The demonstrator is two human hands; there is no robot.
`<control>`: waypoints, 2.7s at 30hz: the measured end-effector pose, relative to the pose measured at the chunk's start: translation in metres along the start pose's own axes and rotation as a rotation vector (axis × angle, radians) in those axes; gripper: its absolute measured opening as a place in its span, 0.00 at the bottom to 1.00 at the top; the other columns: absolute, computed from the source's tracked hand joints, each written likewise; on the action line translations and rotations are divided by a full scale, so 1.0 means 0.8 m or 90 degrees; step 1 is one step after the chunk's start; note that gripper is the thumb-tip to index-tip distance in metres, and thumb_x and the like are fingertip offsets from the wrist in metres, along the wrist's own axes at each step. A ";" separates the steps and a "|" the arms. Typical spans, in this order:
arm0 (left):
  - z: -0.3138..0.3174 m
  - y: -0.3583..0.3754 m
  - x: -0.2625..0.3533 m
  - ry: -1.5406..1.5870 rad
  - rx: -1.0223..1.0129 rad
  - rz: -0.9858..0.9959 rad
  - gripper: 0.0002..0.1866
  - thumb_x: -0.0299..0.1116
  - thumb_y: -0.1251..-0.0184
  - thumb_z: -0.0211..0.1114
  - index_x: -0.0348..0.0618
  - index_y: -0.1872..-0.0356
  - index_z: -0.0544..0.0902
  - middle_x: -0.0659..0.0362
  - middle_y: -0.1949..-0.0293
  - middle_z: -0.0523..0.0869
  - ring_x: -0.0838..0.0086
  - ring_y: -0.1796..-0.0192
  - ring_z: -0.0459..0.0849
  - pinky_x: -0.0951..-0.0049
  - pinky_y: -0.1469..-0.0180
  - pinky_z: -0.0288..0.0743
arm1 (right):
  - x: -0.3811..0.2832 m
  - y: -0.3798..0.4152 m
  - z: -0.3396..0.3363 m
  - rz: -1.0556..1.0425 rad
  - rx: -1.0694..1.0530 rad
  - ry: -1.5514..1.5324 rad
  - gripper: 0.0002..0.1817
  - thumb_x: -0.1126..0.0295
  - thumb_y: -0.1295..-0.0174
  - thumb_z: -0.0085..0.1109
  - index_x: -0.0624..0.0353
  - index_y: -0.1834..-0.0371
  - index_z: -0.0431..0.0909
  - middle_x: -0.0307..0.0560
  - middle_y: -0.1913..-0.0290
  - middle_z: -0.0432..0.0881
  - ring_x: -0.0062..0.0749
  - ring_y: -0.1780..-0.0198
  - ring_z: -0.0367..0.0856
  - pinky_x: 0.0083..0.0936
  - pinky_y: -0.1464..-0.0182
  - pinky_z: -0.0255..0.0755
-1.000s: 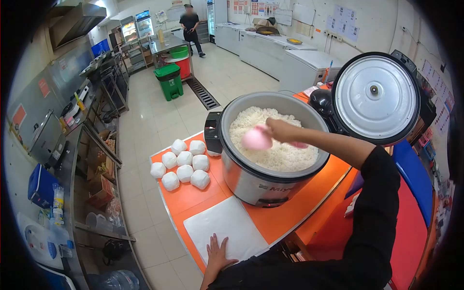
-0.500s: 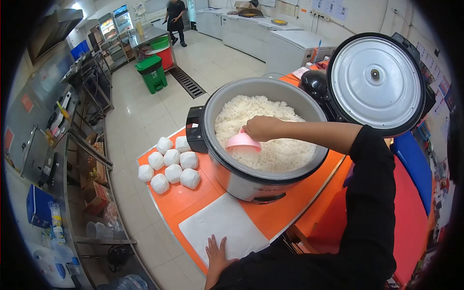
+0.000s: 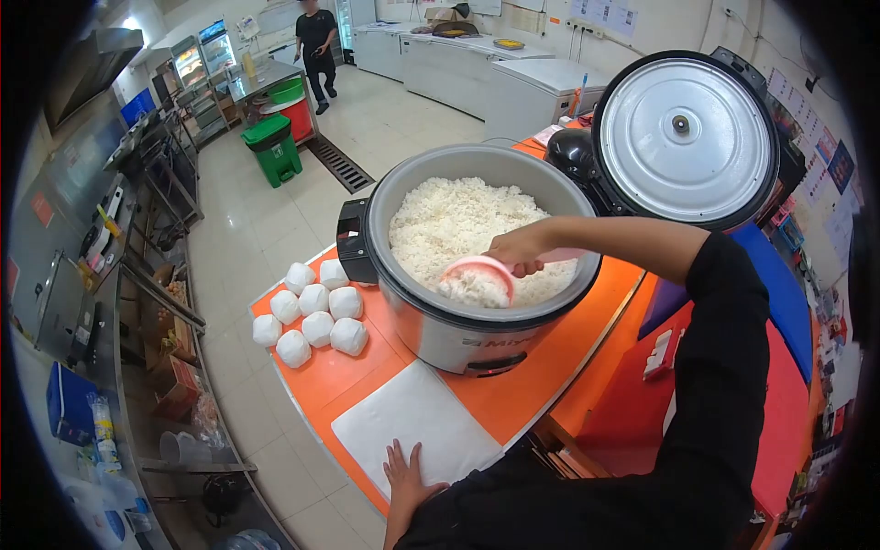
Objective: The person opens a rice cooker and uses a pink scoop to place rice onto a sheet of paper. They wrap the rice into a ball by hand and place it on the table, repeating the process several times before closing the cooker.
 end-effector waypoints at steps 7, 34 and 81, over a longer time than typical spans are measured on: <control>0.000 0.001 0.000 -0.018 -0.005 -0.012 0.59 0.62 0.71 0.74 0.52 0.32 0.56 0.39 0.30 0.36 0.44 0.28 0.32 0.36 0.35 0.38 | -0.019 -0.017 -0.038 -0.027 0.152 -0.156 0.11 0.62 0.44 0.48 0.50 0.81 0.63 0.25 0.84 0.51 0.14 0.84 0.49 0.15 0.82 0.43; 0.011 -0.001 -0.007 -0.049 0.000 0.003 0.57 0.64 0.68 0.71 0.54 0.32 0.56 0.39 0.30 0.36 0.43 0.29 0.33 0.37 0.35 0.39 | 0.043 -0.005 0.004 -0.095 0.080 -0.197 0.21 0.50 0.38 0.43 0.60 0.68 0.68 0.38 0.71 0.68 0.26 0.70 0.63 0.25 0.67 0.60; -0.022 0.064 -0.033 0.056 0.234 -0.194 0.64 0.57 0.63 0.73 0.36 0.31 0.41 0.47 0.29 0.42 0.54 0.27 0.41 0.53 0.30 0.43 | 0.026 -0.170 0.421 -0.197 0.333 0.131 0.21 0.61 0.43 0.58 0.58 0.54 0.60 0.59 0.69 0.77 0.56 0.68 0.79 0.43 0.69 0.72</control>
Point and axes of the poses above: each hand's wrist, its own y-axis away from the middle knuckle, its own z-axis out of the palm, x = y × z, the point moved 7 cm from there along -y, towards the middle knuckle
